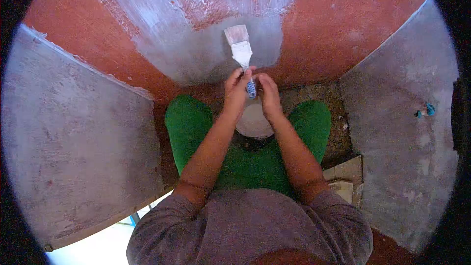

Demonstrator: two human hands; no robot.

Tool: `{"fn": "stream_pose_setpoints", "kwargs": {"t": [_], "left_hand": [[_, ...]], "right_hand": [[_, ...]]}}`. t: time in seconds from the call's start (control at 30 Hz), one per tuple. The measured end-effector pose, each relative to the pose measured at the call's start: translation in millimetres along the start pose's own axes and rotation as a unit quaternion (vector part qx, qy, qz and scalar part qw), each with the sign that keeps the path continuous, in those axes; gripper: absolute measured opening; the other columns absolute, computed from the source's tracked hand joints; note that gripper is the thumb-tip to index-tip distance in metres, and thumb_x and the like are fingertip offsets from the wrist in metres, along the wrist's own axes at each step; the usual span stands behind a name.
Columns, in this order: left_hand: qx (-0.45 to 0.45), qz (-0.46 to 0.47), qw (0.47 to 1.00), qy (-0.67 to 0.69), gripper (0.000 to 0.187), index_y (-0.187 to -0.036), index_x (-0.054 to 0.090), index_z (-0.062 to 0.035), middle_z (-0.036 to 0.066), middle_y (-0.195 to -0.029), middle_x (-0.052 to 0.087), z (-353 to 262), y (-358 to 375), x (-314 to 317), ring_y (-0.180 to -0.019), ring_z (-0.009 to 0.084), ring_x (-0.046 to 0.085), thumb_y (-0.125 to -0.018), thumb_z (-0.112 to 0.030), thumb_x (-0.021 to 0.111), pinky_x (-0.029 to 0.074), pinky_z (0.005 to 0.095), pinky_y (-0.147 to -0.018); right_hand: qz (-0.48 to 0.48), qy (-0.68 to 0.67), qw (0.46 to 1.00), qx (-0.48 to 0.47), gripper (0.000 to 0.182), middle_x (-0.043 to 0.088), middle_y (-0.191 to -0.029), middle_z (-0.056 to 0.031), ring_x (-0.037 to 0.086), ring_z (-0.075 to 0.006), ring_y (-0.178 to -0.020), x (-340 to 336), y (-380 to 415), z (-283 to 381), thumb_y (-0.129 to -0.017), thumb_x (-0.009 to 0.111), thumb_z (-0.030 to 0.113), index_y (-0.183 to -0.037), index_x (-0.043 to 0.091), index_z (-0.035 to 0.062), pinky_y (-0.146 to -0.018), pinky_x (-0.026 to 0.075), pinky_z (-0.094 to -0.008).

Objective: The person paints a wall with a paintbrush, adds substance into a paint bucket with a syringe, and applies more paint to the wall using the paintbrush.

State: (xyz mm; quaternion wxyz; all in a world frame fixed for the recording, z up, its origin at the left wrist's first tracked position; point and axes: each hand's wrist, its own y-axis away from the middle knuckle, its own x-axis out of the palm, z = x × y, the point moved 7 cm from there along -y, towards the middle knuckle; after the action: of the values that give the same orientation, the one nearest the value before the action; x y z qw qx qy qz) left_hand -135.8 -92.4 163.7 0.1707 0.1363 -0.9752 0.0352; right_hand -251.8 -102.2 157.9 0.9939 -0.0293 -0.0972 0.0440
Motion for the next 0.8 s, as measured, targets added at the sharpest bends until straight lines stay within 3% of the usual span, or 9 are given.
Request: {"fn": "stream_pose_setpoints", "kwargs": {"t": [0.03, 0.1, 0.23, 0.33, 0.43, 0.53, 0.63, 0.7, 0.8], "left_hand": [[-0.02, 0.005, 0.999, 0.025, 0.026, -0.102, 0.064, -0.0006, 0.005, -0.082, 0.059, 7, 0, 0, -0.074, 0.011, 0.054, -0.09, -0.022, 0.061, 0.044, 0.0253, -0.069], [0.06, 0.006, 0.985, -0.159, 0.024, -0.103, 0.064, -0.0006, 0.004, -0.084, 0.059, -10, 5, -2, -0.075, 0.0119, 0.055, -0.09, -0.02, 0.06, 0.044, 0.0256, -0.072], [0.217, 0.042, 0.91, -0.351, 0.027, -0.106, 0.064, -0.0016, 0.003, -0.087, 0.059, -27, 15, -17, -0.076, 0.0139, 0.057, -0.092, -0.024, 0.056, 0.046, 0.0293, -0.073], [0.351, 0.032, 0.793, -0.497, 0.029, -0.105, 0.065, -0.0028, 0.002, -0.087, 0.061, -14, 20, -44, -0.074, 0.0156, 0.058, -0.094, -0.026, 0.051, 0.047, 0.0338, -0.071], [0.03, 0.049, 0.975, -0.216, 0.03, -0.1, 0.065, -0.0036, 0.003, -0.086, 0.063, 82, 6, -111, -0.068, 0.0165, 0.056, -0.092, -0.029, 0.05, 0.047, 0.0357, -0.066], [-0.305, 0.034, 0.931, -0.195, 0.031, -0.096, 0.064, -0.0044, 0.003, -0.084, 0.065, 124, 13, -124, -0.069, 0.0165, 0.057, -0.087, -0.031, 0.054, 0.046, 0.0335, -0.063], [-0.309, 0.079, 0.936, -0.15, 0.036, -0.096, 0.063, -0.0043, 0.004, -0.082, 0.064, 108, 9, -100, -0.071, 0.017, 0.059, -0.082, -0.037, 0.058, 0.045, 0.0336, -0.061], [-0.184, 0.142, 0.918, -0.322, 0.04, -0.098, 0.063, -0.0032, 0.009, -0.086, 0.065, 142, -2, -112, -0.079, 0.0225, 0.062, -0.081, -0.039, 0.059, 0.048, 0.0373, -0.067], [-0.155, 0.217, 0.817, -0.512, 0.047, -0.105, 0.061, -0.0015, 0.019, -0.097, 0.064, 148, 5, -108, -0.093, 0.0313, 0.062, -0.08, -0.042, 0.06, 0.048, 0.0421, -0.08]], "right_hand": [[-0.001, 0.032, 0.999, -0.03, 0.026, 0.056, -0.084, -0.0014, 0.049, -0.0101, -0.068, 0, 3, -1, -0.095, 0.045, 0.029, -0.094, 0.059, 0.0067, -0.062, 0.04, -0.0248], [-0.01, 0.116, 0.99, -0.085, 0.027, 0.055, -0.087, -0.0007, 0.049, -0.0115, -0.074, -3, 6, -26, -0.097, 0.045, 0.031, -0.1, 0.056, 0.0077, -0.066, 0.041, -0.0266], [0.141, -0.048, 0.985, 0.089, 0.027, 0.051, -0.087, -0.0004, 0.045, -0.0118, -0.078, 25, 22, -8, -0.097, 0.046, 0.032, -0.104, 0.052, 0.0071, -0.07, 0.04, -0.0279], [0.049, 0.038, 0.998, -0.005, 0.023, 0.042, -0.07, 0.0022, 0.039, -0.006, -0.059, 19, 12, -17, -0.098, 0.045, 0.028, -0.097, 0.051, 0.0061, -0.053, 0.033, -0.0226], [-0.029, 0.071, 0.995, -0.071, 0.021, 0.041, -0.068, 0.0035, 0.036, -0.0046, -0.057, 4, -6, -6, -0.098, 0.044, 0.026, -0.094, 0.05, 0.0067, -0.051, 0.031, -0.0219], [-0.045, 0.007, 0.996, -0.078, 0.021, 0.049, -0.079, 0.0008, 0.043, -0.0081, -0.069, -2, -20, 13, -0.097, 0.045, 0.026, -0.094, 0.051, 0.0062, -0.06, 0.036, -0.0243], [-0.051, 0.062, 0.992, -0.098, 0.024, 0.05, -0.077, 0.0006, 0.043, -0.0073, -0.068, -3, -32, 8, -0.098, 0.044, 0.028, -0.09, 0.051, 0.0064, -0.059, 0.036, -0.0232], [-0.066, 0.117, 0.983, -0.123, 0.027, 0.046, -0.068, 0.0018, 0.04, -0.0044, -0.061, -4, -42, -7, -0.098, 0.043, 0.03, -0.085, 0.05, 0.007, -0.052, 0.032, -0.0204], [-0.043, 0.241, 0.969, -0.028, 0.033, 0.057, -0.077, -0.013, 0.056, -0.0254, -0.075, -16, -57, -87, -0.095, 0.047, 0.03, -0.086, 0.056, -0.0003, -0.072, 0.044, -0.0391]]}}
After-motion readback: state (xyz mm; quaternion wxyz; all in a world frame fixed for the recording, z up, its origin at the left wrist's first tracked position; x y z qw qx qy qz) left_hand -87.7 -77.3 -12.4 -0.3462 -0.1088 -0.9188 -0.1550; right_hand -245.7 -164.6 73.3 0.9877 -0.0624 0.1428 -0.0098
